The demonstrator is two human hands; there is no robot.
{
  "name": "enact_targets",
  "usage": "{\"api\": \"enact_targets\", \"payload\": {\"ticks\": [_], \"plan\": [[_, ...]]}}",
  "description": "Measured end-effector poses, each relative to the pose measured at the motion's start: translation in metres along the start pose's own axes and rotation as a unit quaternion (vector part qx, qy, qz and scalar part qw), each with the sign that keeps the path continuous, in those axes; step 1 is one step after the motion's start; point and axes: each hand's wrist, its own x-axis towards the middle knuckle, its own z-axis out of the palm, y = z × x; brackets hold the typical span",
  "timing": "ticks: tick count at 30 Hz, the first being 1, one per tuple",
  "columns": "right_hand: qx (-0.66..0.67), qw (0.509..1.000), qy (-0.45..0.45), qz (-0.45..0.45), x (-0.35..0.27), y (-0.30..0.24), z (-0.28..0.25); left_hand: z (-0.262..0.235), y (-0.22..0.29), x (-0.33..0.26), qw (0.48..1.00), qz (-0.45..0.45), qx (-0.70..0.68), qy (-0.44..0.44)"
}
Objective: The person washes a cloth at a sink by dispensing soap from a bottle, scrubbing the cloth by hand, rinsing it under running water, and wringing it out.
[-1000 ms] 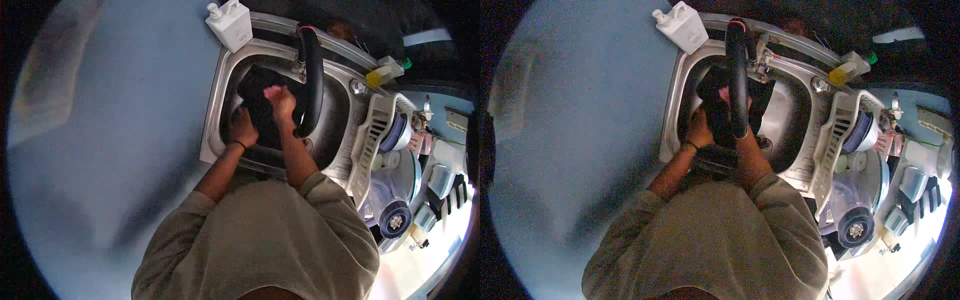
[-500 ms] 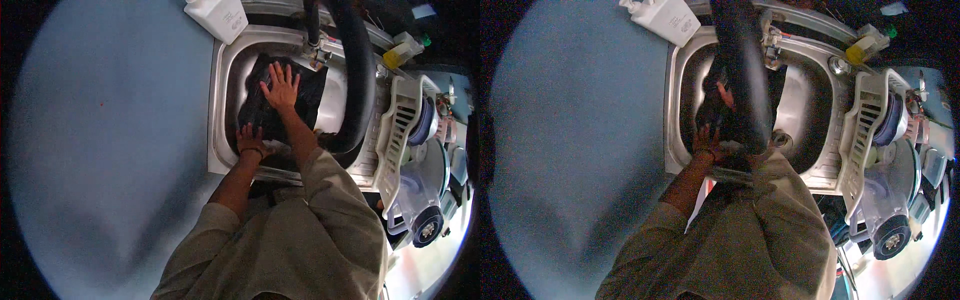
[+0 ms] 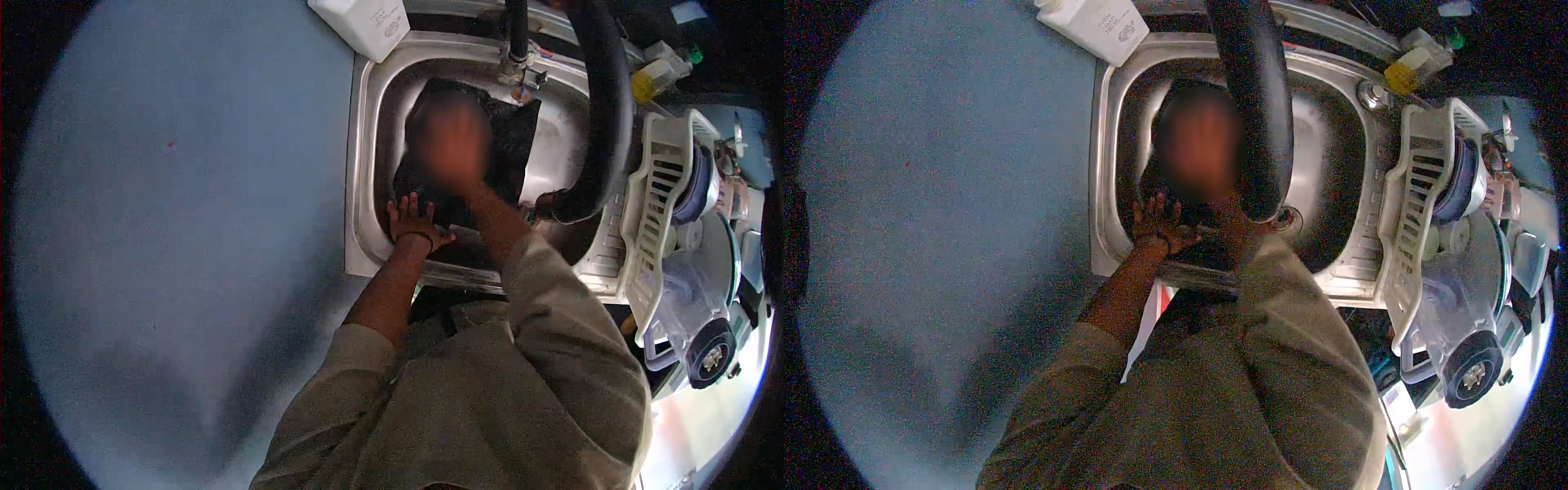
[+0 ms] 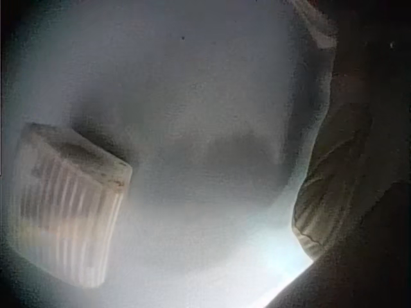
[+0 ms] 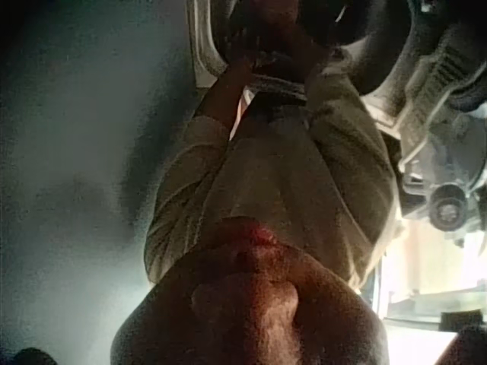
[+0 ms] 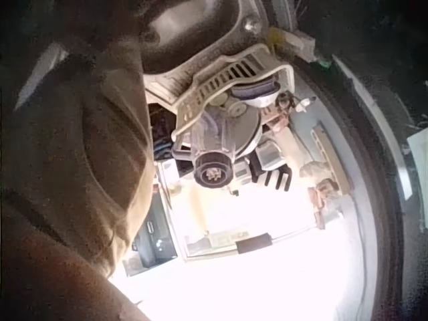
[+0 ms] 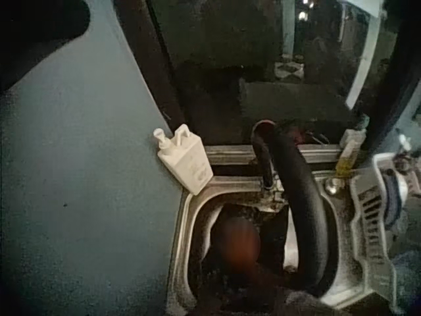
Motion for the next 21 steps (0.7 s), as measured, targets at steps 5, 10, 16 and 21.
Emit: {"api": "enact_targets", "payload": {"ticks": [5, 10, 16, 21], "plan": [[0.085, 0.899, -0.188, -0.385, -0.031, 0.012, -0.001, 0.006, -0.003, 0.001, 0.999, 0.020, -0.001, 0.030], [0.073, 0.995, -0.019, -0.067, 0.017, 0.033, -0.005, -0.005, 0.009, -0.009, 1.000, -0.009, 0.007, 0.010], [-0.009, 0.913, -0.121, -0.389, -0.032, 0.017, 0.000, 0.002, 0.001, -0.013, 1.000, -0.026, 0.006, 0.000], [-0.014, 0.995, -0.019, -0.092, 0.046, 0.039, -0.004, -0.009, 0.010, -0.015, 1.000, -0.008, 0.021, 0.001]]}}
